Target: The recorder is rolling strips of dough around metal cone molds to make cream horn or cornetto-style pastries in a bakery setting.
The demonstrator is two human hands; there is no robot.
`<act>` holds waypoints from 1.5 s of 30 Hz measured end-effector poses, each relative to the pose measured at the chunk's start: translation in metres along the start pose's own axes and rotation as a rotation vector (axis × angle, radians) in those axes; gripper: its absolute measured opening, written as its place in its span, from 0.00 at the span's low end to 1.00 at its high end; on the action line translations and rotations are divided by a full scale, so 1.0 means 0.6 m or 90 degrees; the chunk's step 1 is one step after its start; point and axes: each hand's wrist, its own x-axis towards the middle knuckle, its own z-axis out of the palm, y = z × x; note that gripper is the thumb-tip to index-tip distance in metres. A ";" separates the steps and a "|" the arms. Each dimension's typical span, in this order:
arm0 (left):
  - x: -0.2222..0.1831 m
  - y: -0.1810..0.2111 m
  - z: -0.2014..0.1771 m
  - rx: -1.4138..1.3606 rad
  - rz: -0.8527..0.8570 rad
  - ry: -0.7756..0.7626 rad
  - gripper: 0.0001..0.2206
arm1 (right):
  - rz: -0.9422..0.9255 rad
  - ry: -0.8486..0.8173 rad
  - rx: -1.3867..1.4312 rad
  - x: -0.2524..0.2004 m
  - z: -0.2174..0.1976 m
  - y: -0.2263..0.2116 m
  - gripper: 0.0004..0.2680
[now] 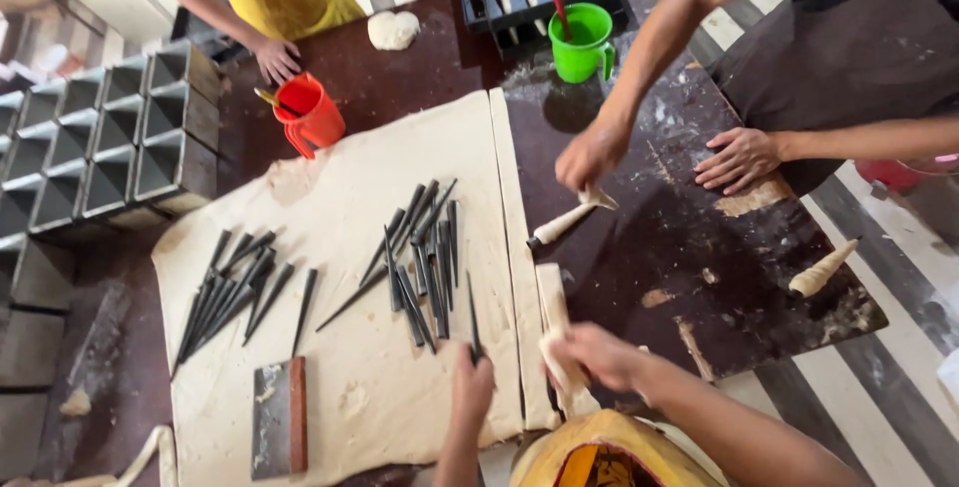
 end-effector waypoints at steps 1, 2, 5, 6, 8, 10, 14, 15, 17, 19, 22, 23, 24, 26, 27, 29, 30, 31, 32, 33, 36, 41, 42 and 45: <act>-0.018 0.016 -0.004 0.003 0.003 -0.002 0.09 | -0.004 0.001 0.003 -0.022 0.013 -0.012 0.08; -0.035 0.030 -0.007 -0.050 -0.034 -0.030 0.08 | 0.014 -0.005 0.039 -0.043 0.025 -0.023 0.09; -0.077 0.082 -0.006 -0.087 -0.081 -0.077 0.11 | -0.015 0.037 0.088 -0.058 0.026 -0.013 0.09; -0.086 0.101 -0.005 -0.072 -0.080 -0.089 0.14 | -0.069 0.077 0.093 -0.052 0.021 -0.004 0.10; -0.089 0.139 0.003 -0.022 0.020 -0.097 0.11 | -0.109 0.108 -0.008 -0.042 0.018 0.006 0.10; -0.080 0.184 0.011 0.028 0.122 -0.102 0.09 | -0.151 0.133 -0.113 -0.028 0.015 0.004 0.10; -0.082 0.263 0.029 0.147 0.281 -0.172 0.13 | -0.207 0.076 -0.293 -0.023 0.008 0.018 0.10; -0.081 0.280 0.032 0.099 0.306 -0.230 0.10 | -0.230 0.049 -0.289 -0.018 0.003 0.022 0.10; -0.072 0.265 0.041 0.150 0.309 -0.224 0.09 | -0.229 0.026 -0.280 -0.021 -0.005 0.027 0.10; -0.068 0.247 0.049 0.205 0.310 -0.222 0.08 | -0.227 0.003 -0.266 -0.031 0.001 0.020 0.10; -0.064 0.232 0.058 0.224 0.333 -0.193 0.06 | -0.156 -0.003 -0.193 -0.048 0.023 0.000 0.10; -0.063 0.236 0.059 0.111 0.232 -0.189 0.08 | -0.130 0.026 -0.158 -0.048 0.023 0.002 0.11; -0.062 0.240 0.061 -0.001 0.130 -0.183 0.09 | -0.105 0.054 -0.123 -0.047 0.024 0.003 0.11; -0.062 0.240 0.050 0.037 0.105 -0.161 0.10 | -0.130 0.085 -0.133 -0.048 0.017 0.009 0.11; -0.058 0.241 0.045 0.073 0.083 -0.139 0.12 | -0.157 0.118 -0.144 -0.046 0.012 0.009 0.11; -0.073 0.259 0.015 0.114 0.108 -0.135 0.12 | -0.190 0.153 -0.146 -0.044 0.008 -0.001 0.11; -0.081 0.267 -0.001 0.152 0.131 -0.128 0.13 | -0.221 0.186 -0.149 -0.044 0.006 -0.006 0.11; -0.087 0.273 -0.009 0.153 0.132 -0.127 0.13 | -0.222 0.185 -0.149 -0.042 0.003 -0.009 0.11; -0.093 0.279 -0.017 0.197 0.173 -0.177 0.13 | -0.232 0.202 -0.122 -0.039 0.000 -0.011 0.11; -0.100 0.283 -0.027 0.241 0.211 -0.226 0.14 | -0.241 0.218 -0.096 -0.036 -0.002 -0.012 0.10; -0.106 0.266 -0.035 0.292 0.290 -0.253 0.13 | -0.260 0.190 -0.042 -0.026 -0.013 -0.001 0.11; -0.100 0.251 -0.036 0.275 0.262 -0.218 0.13 | -0.266 0.119 -0.018 -0.022 -0.024 0.011 0.10; -0.098 0.251 -0.036 0.273 0.245 -0.211 0.13 | -0.270 0.101 -0.017 -0.018 -0.026 0.012 0.09; -0.113 0.247 -0.032 0.263 0.165 -0.218 0.13 | -0.323 0.092 0.002 -0.009 -0.025 0.015 0.08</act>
